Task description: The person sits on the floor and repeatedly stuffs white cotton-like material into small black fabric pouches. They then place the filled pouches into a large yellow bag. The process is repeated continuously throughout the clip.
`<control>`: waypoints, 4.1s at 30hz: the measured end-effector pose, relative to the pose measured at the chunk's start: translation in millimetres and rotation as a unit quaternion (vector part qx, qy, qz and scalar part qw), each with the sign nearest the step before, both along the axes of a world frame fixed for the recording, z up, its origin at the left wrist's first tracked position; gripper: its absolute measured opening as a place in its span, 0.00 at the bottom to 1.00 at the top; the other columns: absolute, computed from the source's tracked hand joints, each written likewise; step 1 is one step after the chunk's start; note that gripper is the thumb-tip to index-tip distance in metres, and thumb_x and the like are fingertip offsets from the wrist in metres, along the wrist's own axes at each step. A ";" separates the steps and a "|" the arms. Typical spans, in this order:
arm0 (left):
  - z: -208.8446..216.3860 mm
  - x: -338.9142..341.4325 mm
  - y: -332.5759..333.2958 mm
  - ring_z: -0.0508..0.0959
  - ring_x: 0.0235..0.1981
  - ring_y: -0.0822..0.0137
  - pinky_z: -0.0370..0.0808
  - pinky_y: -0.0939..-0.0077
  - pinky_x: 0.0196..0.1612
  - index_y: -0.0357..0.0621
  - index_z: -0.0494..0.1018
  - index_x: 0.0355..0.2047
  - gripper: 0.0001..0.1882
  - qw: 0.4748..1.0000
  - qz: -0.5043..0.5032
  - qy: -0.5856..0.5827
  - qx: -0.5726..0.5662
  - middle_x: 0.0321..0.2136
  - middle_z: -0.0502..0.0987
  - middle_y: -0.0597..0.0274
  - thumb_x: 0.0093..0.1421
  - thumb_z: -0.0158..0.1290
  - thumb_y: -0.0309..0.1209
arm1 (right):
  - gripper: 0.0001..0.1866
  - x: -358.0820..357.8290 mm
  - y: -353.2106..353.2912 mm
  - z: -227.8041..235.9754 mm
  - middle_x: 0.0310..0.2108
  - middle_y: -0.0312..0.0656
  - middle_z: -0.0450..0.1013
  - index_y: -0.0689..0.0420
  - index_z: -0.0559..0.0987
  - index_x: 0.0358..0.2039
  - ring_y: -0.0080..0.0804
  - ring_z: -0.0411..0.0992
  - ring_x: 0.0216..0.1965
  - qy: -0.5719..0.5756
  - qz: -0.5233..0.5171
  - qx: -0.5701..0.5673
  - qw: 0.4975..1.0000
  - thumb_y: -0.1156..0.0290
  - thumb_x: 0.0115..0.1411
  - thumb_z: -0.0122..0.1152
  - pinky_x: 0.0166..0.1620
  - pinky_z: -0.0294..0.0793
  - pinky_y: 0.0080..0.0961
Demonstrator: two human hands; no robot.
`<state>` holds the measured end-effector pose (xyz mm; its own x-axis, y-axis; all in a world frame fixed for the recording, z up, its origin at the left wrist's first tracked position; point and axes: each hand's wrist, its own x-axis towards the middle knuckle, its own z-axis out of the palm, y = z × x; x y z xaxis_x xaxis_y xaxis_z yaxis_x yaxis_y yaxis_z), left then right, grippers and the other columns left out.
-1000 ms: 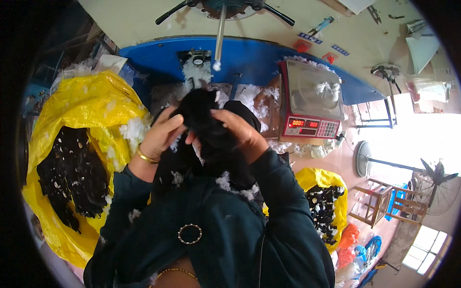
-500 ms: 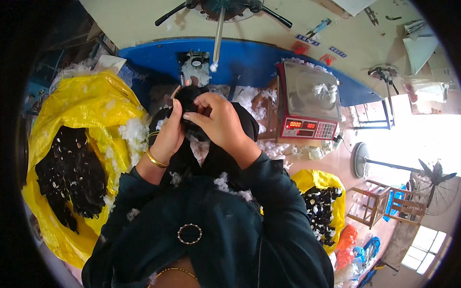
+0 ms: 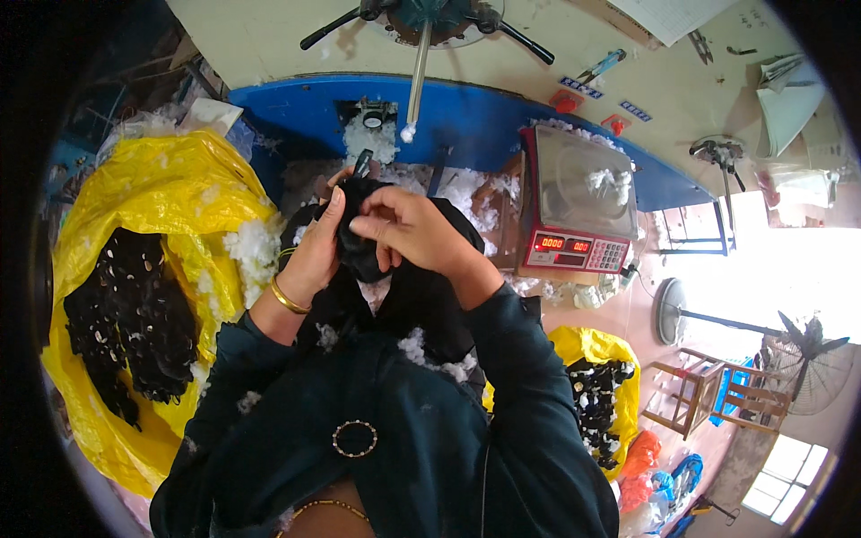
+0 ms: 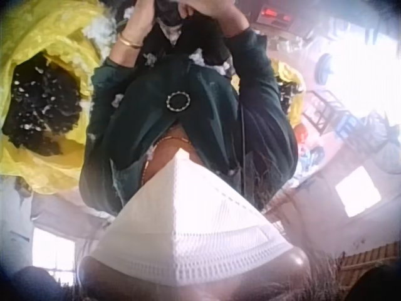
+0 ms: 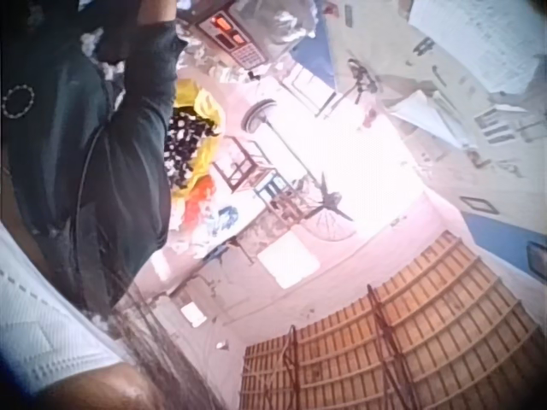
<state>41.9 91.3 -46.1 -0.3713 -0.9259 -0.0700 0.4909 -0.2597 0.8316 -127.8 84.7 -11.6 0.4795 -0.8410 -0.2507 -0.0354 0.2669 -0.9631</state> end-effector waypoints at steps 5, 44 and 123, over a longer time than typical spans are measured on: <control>-2.0 5.3 -4.7 0.65 0.56 0.69 0.61 0.74 0.60 0.46 0.57 0.60 0.24 0.999 0.001 -0.038 0.016 0.56 0.65 0.61 0.70 0.38 0.45 | 0.11 -3.4 6.2 -16.5 0.21 0.38 0.72 0.63 0.74 0.22 0.22 0.72 0.23 0.050 0.112 -0.375 0.919 0.72 0.52 0.68 0.25 0.67 0.17; 52.9 -34.8 -78.3 0.75 0.27 0.56 0.71 0.68 0.30 0.33 0.71 0.33 0.25 0.831 0.117 -0.453 -0.300 0.24 0.73 0.48 0.52 0.62 0.46 | 0.12 -25.9 -171.9 10.9 0.17 0.50 0.69 0.58 0.73 0.15 0.53 0.69 0.22 0.348 -0.252 -0.546 0.720 0.65 0.46 0.62 0.23 0.66 0.40; -22.2 5.1 -110.7 0.74 0.45 0.73 0.70 0.81 0.49 0.42 0.68 0.53 0.21 0.994 -0.083 0.060 -0.037 0.44 0.74 0.66 0.58 0.56 0.26 | 0.12 -10.9 -108.7 2.7 0.14 0.34 0.53 0.62 0.63 0.14 0.15 0.51 0.20 0.083 -0.295 -0.402 0.863 0.81 0.48 0.55 0.21 0.52 0.23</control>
